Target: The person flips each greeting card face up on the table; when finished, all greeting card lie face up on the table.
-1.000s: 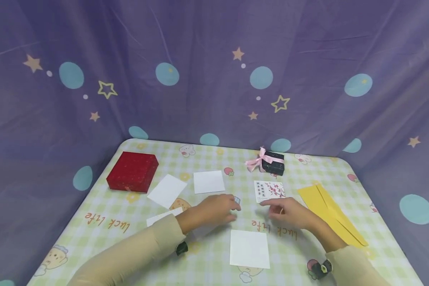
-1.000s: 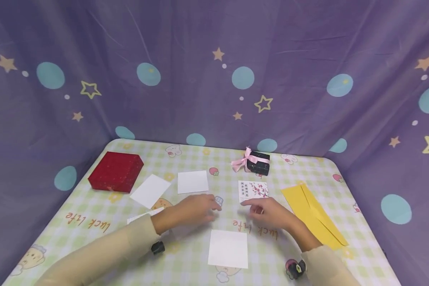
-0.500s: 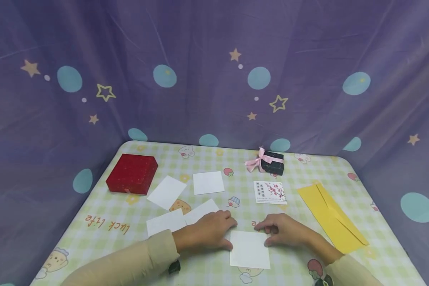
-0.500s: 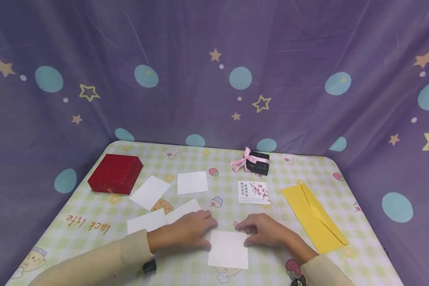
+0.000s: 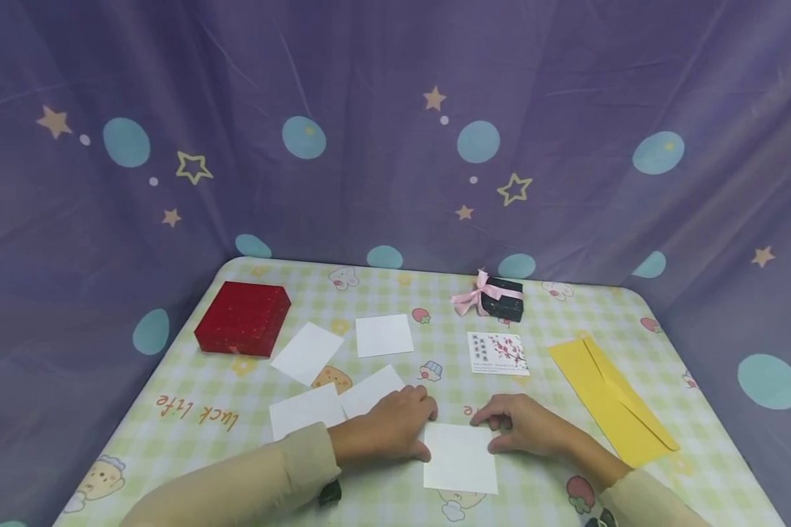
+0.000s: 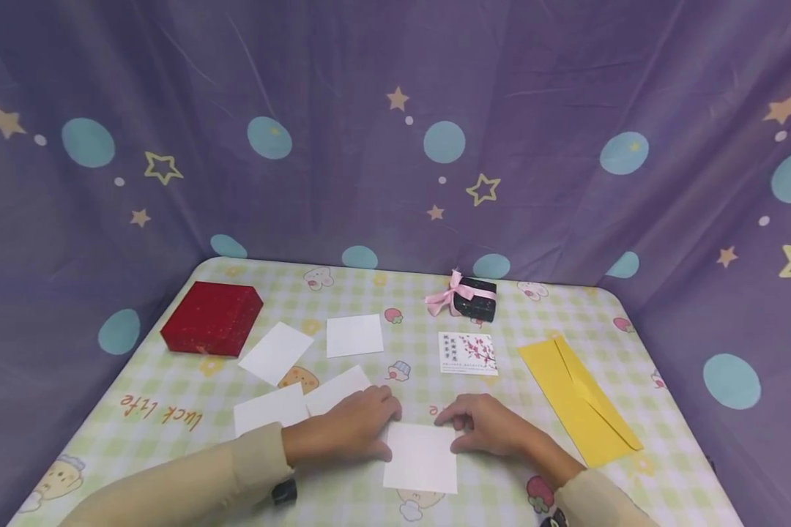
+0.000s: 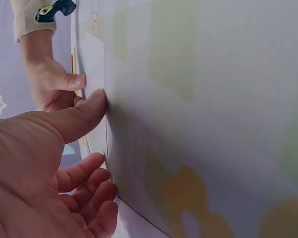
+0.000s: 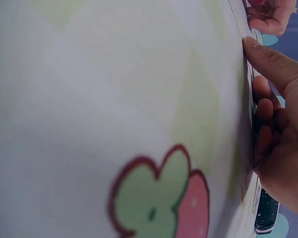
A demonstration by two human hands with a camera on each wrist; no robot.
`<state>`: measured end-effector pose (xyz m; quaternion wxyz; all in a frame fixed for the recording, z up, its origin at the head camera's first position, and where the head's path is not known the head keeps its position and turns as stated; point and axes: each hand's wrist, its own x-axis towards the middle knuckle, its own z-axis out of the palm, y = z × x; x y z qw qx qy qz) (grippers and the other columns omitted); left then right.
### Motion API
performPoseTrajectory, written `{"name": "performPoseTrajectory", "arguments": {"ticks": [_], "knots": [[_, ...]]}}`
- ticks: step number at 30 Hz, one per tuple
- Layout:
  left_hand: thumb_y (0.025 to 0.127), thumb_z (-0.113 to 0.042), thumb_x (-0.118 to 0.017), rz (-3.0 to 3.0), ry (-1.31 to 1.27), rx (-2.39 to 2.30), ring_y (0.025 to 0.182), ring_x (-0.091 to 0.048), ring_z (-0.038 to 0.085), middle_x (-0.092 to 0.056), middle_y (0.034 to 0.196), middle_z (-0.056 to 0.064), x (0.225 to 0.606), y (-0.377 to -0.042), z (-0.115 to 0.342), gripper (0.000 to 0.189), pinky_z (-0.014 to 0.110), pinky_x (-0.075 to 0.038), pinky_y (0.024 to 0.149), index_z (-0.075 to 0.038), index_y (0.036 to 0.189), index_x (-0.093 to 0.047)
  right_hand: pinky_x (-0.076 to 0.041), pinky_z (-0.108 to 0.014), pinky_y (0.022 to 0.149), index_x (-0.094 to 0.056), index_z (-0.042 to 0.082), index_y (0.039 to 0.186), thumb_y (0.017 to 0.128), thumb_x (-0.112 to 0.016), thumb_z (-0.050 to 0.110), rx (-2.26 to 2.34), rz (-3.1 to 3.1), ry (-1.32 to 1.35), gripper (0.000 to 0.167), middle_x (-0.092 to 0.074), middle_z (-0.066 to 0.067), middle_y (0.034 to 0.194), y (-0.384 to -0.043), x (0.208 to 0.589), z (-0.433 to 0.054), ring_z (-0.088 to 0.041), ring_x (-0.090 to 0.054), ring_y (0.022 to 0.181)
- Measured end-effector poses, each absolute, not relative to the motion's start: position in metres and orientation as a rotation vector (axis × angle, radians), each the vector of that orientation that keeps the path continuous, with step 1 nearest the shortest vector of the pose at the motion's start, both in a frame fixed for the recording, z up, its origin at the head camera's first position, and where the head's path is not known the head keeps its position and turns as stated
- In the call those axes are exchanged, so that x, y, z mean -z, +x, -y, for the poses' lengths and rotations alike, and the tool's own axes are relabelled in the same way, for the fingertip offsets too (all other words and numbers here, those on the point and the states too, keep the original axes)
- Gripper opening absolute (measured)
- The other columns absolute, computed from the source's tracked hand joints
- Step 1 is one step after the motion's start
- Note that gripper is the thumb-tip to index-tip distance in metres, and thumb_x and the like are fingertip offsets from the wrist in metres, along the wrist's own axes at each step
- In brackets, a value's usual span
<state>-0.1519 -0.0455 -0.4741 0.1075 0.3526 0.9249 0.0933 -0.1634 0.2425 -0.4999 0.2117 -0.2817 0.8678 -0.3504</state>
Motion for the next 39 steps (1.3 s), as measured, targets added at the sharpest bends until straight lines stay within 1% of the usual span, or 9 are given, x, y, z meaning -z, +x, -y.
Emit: {"name": "performPoseTrajectory", "arguments": {"ticks": [7,13,22,27,30,33,35,37,39], "knots": [[0.069,-0.043,-0.093,-2.666,0.909,-0.309,0.083,-0.049,0.008,-0.056,0.095,-0.006,0.472,-0.155,0.038,0.051,0.024,-0.047,0.078,-0.018,0.105,-0.068,-0.047,-0.022,0.071,-0.074,0.032,0.11,0.079,-0.086,0.028,0.976,-2.405,-0.74,0.033,-0.062,0.008,0.093,-0.164,0.5,-0.242,-0.006,-0.053,0.081],[0.067,-0.04,-0.095,-2.661,0.873,-0.272,0.083,-0.049,0.011,-0.058,0.093,-0.004,0.469,-0.155,0.032,0.05,0.025,-0.046,0.075,-0.015,0.104,-0.071,-0.046,-0.022,0.071,-0.073,0.031,0.108,0.079,-0.086,0.027,0.969,-2.399,-0.742,0.032,-0.062,0.009,0.093,-0.164,0.499,-0.242,-0.006,-0.052,0.08],[0.068,-0.034,-0.095,-2.62,0.887,-0.247,0.083,-0.049,0.011,-0.057,0.091,-0.003,0.463,-0.153,0.028,0.05,0.024,-0.047,0.077,-0.013,0.103,-0.066,-0.045,-0.022,0.072,-0.07,0.032,0.111,0.075,-0.088,0.035,0.941,-2.395,-0.738,0.04,-0.06,0.008,0.094,-0.163,0.498,-0.242,-0.005,-0.051,0.081],[0.069,-0.028,-0.094,-2.574,0.869,-0.33,0.083,-0.052,0.009,-0.057,0.092,-0.005,0.46,-0.153,0.028,0.05,0.023,-0.049,0.08,-0.014,0.105,-0.062,-0.045,-0.022,0.076,-0.069,0.032,0.109,0.077,-0.087,0.035,0.927,-2.419,-0.759,0.037,-0.059,0.009,0.095,-0.162,0.499,-0.242,-0.005,-0.051,0.086],[0.07,-0.025,-0.094,-2.551,0.851,-0.391,0.087,-0.055,0.008,-0.059,0.095,-0.005,0.461,-0.154,0.029,0.052,0.024,-0.051,0.085,-0.016,0.11,-0.061,-0.045,-0.022,0.077,-0.069,0.03,0.109,0.079,-0.085,0.034,0.928,-2.413,-0.765,0.034,-0.059,0.01,0.095,-0.162,0.498,-0.242,-0.005,-0.052,0.086],[0.073,-0.025,-0.091,-2.57,0.867,-0.441,0.087,-0.056,0.006,-0.06,0.098,-0.007,0.463,-0.158,0.032,0.05,0.023,-0.051,0.085,-0.018,0.113,-0.063,-0.047,-0.021,0.072,-0.07,0.028,0.11,0.085,-0.081,0.033,0.954,-2.397,-0.768,0.028,-0.06,0.01,0.09,-0.165,0.497,-0.243,-0.002,-0.052,0.08],[0.076,-0.023,-0.088,-2.606,0.89,-0.507,0.084,-0.055,0.004,-0.06,0.098,-0.008,0.463,-0.161,0.035,0.044,0.022,-0.05,0.081,-0.02,0.114,-0.065,-0.047,-0.02,0.067,-0.071,0.026,0.109,0.09,-0.077,0.033,0.992,-2.382,-0.774,0.021,-0.061,0.009,0.083,-0.167,0.496,-0.244,0.0,-0.052,0.073],[0.08,-0.019,-0.084,-2.654,0.917,-0.607,0.08,-0.052,0.003,-0.061,0.098,-0.006,0.461,-0.166,0.038,0.038,0.021,-0.048,0.075,-0.021,0.114,-0.068,-0.046,-0.019,0.061,-0.073,0.022,0.106,0.096,-0.07,0.031,1.067,-2.343,-0.772,0.014,-0.061,0.004,0.073,-0.17,0.496,-0.247,0.002,-0.05,0.064],[0.083,-0.016,-0.081,-2.707,0.946,-0.732,0.076,-0.05,0.003,-0.063,0.095,-0.005,0.459,-0.17,0.041,0.032,0.02,-0.045,0.069,-0.022,0.113,-0.071,-0.046,-0.02,0.058,-0.073,0.015,0.1,0.102,-0.062,0.027,1.171,-2.278,-0.763,0.016,-0.06,-0.005,0.065,-0.173,0.496,-0.25,0.001,-0.049,0.059]]}}
